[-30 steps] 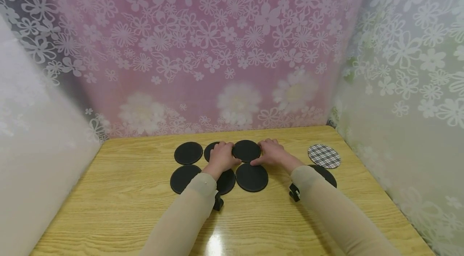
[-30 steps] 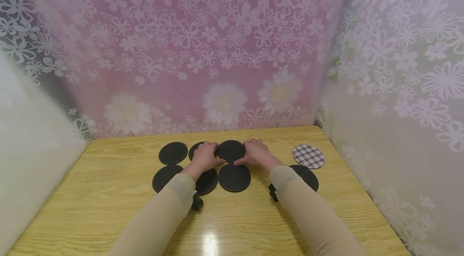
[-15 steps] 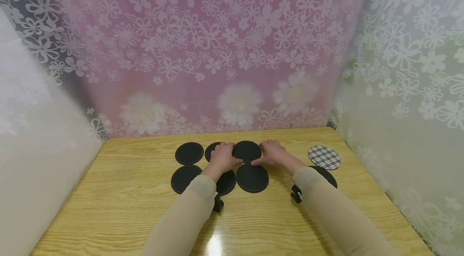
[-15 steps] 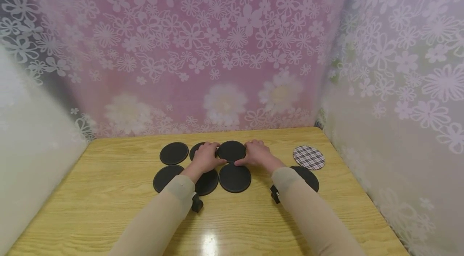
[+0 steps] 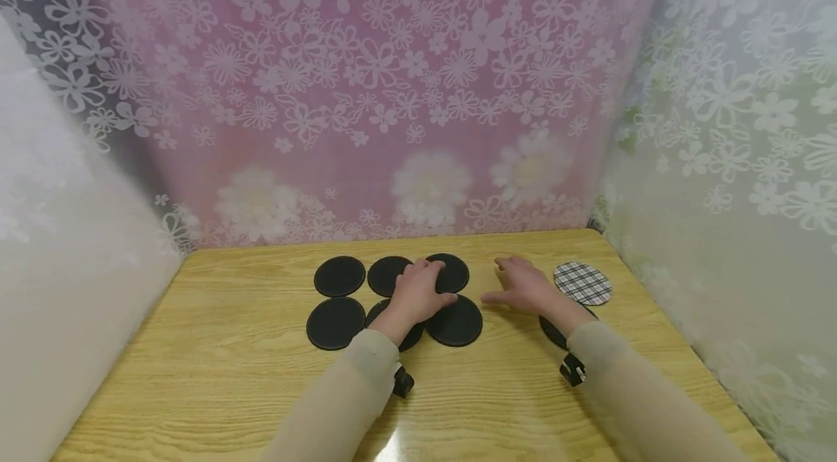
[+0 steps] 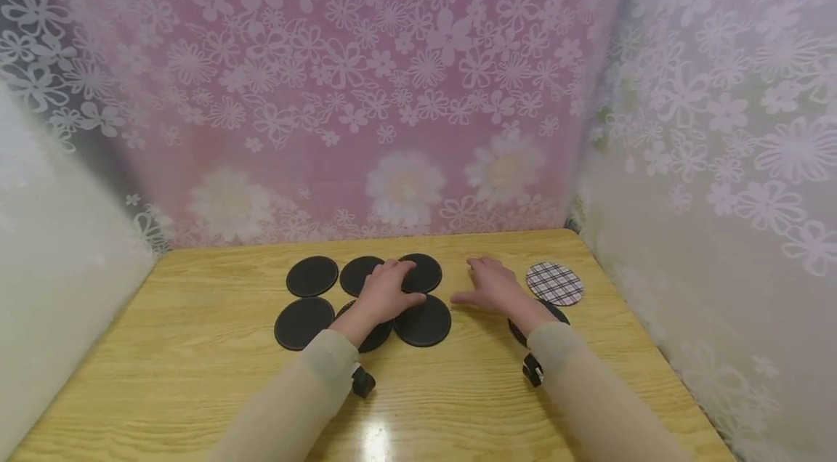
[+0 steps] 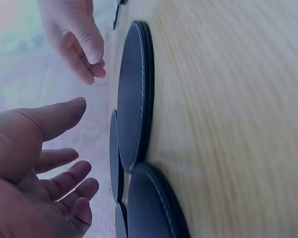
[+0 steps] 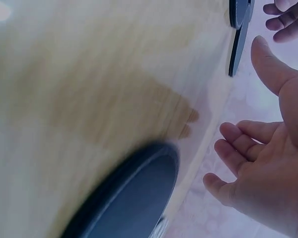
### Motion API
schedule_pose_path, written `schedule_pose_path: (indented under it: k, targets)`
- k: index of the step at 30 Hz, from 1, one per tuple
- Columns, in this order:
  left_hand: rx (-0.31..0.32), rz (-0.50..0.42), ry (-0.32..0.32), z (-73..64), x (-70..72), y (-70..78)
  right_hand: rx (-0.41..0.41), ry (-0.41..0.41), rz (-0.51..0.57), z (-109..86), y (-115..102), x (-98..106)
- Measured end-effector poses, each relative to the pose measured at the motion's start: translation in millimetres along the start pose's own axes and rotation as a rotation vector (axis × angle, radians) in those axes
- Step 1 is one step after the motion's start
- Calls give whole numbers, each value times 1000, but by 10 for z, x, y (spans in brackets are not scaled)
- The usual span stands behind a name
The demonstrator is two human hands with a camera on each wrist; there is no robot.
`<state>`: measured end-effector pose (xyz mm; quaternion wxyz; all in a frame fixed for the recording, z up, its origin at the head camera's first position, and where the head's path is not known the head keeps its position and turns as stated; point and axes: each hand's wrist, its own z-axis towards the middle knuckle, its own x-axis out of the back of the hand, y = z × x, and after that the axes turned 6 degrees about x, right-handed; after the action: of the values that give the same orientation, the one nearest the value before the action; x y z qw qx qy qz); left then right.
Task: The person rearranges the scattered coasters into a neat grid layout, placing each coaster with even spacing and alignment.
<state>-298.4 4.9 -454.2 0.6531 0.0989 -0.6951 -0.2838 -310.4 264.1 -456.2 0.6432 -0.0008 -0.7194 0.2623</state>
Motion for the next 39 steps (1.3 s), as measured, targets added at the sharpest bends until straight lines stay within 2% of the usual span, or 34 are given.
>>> schedule_pose_path:
  k: [6, 14, 27, 39]
  targets:
    - [-32, 24, 3, -21, -88, 96, 24, 31, 16, -293, 158, 85]
    - [-67, 43, 1, -57, -181, 252, 31, 85, -37, -677, 301, 145]
    - [-111, 124, -24, -155, -282, 547, 17, 115, -32, -1099, 630, 205]
    - [-101, 150, -50, -173, -478, 761, 28, 102, -12, -1425, 774, 240]
